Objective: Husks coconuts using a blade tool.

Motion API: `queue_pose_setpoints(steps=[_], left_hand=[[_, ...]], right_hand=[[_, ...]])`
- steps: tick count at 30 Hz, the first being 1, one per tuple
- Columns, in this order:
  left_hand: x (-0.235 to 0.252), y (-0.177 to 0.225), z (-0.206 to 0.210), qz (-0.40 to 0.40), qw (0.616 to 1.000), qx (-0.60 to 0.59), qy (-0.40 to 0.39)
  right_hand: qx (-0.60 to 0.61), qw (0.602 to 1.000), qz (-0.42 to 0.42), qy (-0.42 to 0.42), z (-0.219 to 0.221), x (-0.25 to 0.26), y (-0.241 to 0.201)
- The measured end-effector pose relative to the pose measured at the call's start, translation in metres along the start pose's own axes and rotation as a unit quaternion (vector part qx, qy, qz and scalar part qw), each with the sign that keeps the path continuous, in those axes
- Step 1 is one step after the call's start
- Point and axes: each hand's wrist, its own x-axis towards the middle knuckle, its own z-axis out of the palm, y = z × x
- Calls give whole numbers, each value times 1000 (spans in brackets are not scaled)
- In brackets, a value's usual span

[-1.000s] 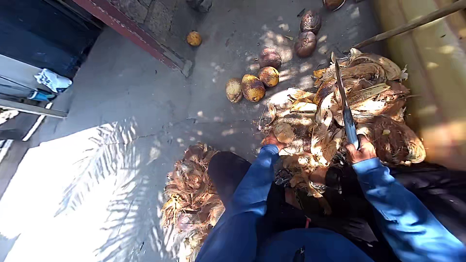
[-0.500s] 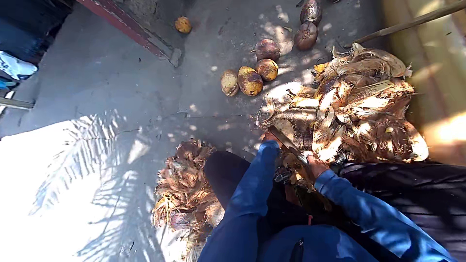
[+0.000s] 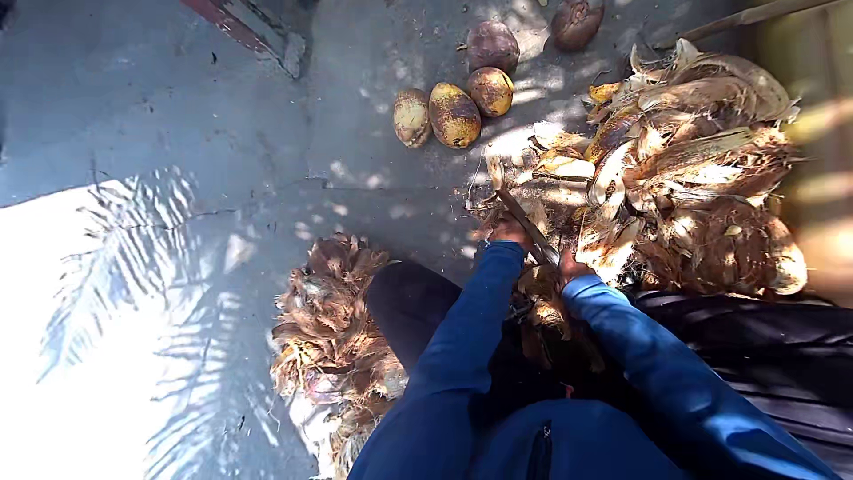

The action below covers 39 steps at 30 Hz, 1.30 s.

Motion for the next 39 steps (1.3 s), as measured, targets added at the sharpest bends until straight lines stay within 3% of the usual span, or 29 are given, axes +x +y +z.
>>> queue_pose_setpoints(steps=[5,9,12,17,20,27,29,31,34,39], left_hand=[[18,-17,0,-6,999,-44,-10],[18,-19,1,-5,999,-41,-5],[9,-4,-7,-4,1000,-15,-26],[7,10,-12,-19,999,19,-31],[9,8,-23,-19,999,-6,-44],[26,-14,-37,19,996,-57,-67],[24,-6,-27,15,998,-29,-62],[19,5,-20,10,999,-2,-48],[15,5,-17,-8,999,16,-43],[30,-12,-30,20,998,-33,-57]], right_hand=[[-49,997,-41,35,-1,19,-17],[-80,996,-22,16,6,-14,14],[-89,996,-5,15,6,-10,26],[40,996,-10,73,-14,44,-21],[-17,998,-45,40,-40,55,-38],[-94,995,11,25,-14,7,33],[-58,998,30,18,-15,18,25],[51,997,35,51,-23,47,-4],[29,997,-46,47,-45,73,-28],[43,996,-65,31,-9,74,39]])
